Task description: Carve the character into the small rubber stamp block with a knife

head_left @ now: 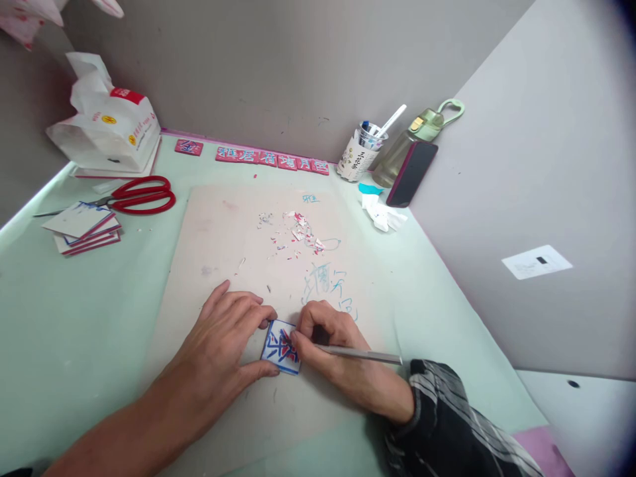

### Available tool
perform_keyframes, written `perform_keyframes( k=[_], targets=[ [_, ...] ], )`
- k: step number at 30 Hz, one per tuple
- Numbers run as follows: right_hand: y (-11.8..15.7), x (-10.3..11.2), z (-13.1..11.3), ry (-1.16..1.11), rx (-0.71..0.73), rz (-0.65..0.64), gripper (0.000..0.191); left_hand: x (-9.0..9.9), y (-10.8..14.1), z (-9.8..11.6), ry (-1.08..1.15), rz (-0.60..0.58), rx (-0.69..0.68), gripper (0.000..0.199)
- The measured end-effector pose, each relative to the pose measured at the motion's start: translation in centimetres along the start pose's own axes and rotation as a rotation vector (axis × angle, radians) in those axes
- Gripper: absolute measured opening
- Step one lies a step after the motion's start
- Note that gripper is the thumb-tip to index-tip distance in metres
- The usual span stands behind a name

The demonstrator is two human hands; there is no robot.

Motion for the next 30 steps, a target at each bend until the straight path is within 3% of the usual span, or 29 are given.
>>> perform_keyframes(
  k=[12, 21, 30],
  targets=[
    [0.0, -0.4, 0.3, -0.117, -0.037, 0.044, 0.029, -0.2, 0.1, 0.0, 0.034, -0.01, 0.038, 0.043],
    [-0.1, -1.3, 0.3, -0.346, -0.069, 0.048, 0.028, -0.4, 0.0, 0.9, 0.043, -0.014, 0.004, 0.052],
    [0.2, 0.6, -0.1, -0.149, -0.051, 0.041, 0.025, 0.1, -0.1, 0.8, 0.076, -0.072, 0.005, 0.061]
  ],
)
Point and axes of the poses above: each hand's wrist, its own y-axis away from the middle knuckle, its own x-axis out of the back of the hand, z = x × y, the point moved 3 cm from there along -y, towards the middle knuckle, and after that the axes turned 2 degrees about -z, right-handed, at the moved point
